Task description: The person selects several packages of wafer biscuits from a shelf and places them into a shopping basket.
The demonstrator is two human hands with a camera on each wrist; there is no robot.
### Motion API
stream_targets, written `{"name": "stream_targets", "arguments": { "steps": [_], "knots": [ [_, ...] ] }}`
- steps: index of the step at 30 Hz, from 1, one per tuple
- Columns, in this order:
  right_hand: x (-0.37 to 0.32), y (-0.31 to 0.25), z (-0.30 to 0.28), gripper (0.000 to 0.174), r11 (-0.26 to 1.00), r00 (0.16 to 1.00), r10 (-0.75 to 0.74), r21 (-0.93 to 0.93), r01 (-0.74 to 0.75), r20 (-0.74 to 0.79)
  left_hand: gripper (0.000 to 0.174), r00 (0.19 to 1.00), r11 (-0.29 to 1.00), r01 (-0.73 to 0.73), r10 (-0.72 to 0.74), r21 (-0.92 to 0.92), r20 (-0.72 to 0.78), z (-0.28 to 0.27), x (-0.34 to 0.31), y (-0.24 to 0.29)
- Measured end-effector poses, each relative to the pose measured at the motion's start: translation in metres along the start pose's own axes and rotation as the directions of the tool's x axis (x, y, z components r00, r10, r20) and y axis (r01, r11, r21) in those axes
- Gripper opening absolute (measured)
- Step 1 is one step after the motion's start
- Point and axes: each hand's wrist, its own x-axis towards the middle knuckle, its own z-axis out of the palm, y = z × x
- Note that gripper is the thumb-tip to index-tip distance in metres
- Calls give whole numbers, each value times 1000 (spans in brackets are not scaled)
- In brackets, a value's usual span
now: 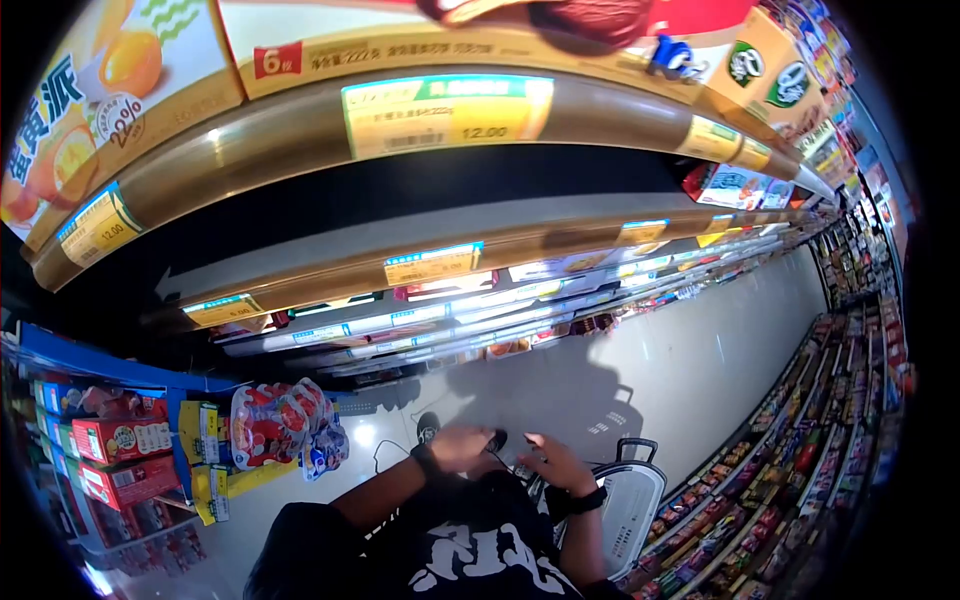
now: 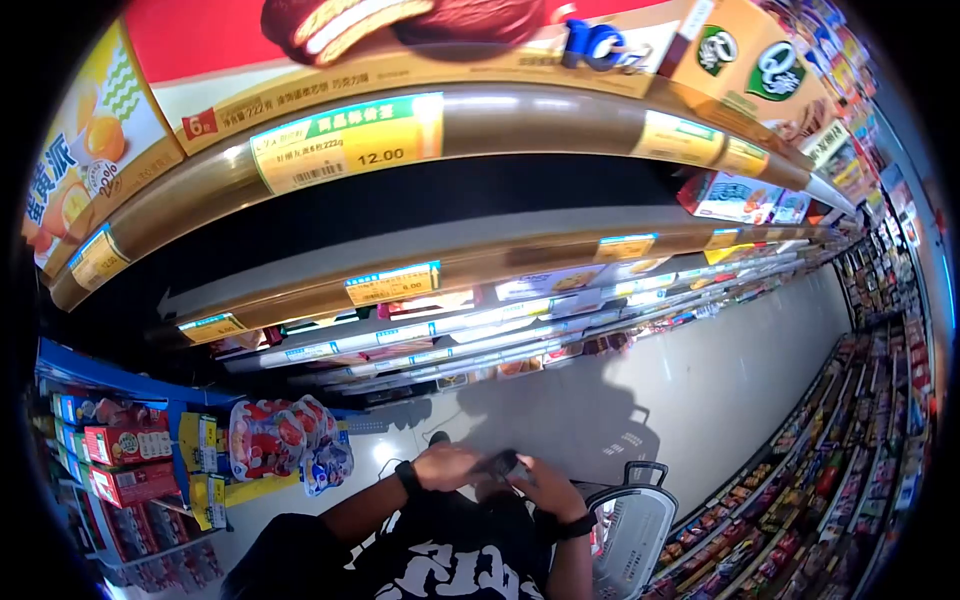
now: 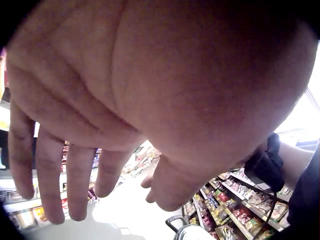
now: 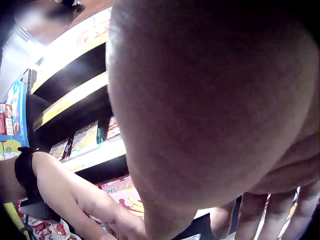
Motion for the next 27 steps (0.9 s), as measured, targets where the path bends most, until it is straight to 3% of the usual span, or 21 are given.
{"name": "stream_targets", "arguments": {
  "steps": [2, 3, 6, 8, 11, 16, 17, 20, 21, 25, 27],
  "knots": [
    [4, -17, -10, 56, 999, 998, -19, -43, 16, -59, 45, 1000, 999, -25, 25, 41, 13, -8, 2, 12],
    [3, -19, -7, 56, 999, 996, -8, -43, 5, -91, 44, 995, 998, -64, 65, 6, -76, 9, 7, 7],
    [-4, -30, -11, 57, 1000, 993, 4, 13, -3, -119, 44, 980, 991, -131, 134, 25, -147, 24, 15, 21],
    [-10, -32, -15, 58, 998, 990, -63, 19, 66, -126, 48, 993, 996, -73, 78, 56, -93, 18, 13, 47],
    [-32, -32, -22, 56, 994, 993, -39, 97, 50, -110, 51, 990, 995, -76, 83, 67, -116, 37, 16, 68],
    [-83, 7, -23, 57, 987, 992, 4, 162, 17, -128, 52, 937, 953, -293, 301, 73, -175, 84, 31, 102],
    [-94, 18, -22, 57, 983, 993, 47, 184, -26, -111, 54, 977, 978, -202, 205, 60, -51, 90, 33, 114],
    [-127, 53, -17, 57, 975, 986, 66, 219, -32, -151, 48, 984, 983, -176, 175, 46, 28, 116, 42, 136],
    [-138, 67, -15, 57, 976, 983, 95, 210, -61, -155, 46, 972, 972, -232, 233, 28, -37, 147, 54, 127],
    [-185, 101, -6, 53, 990, 942, 134, 74, -117, -307, 53, 965, 970, -205, 179, 130, 190, 167, 56, 159],
    [-203, 129, 8, 50, 981, 918, 178, 137, -138, -353, 53, 946, 953, -244, 193, 178, 262, 177, 57, 171]
  ]
}}
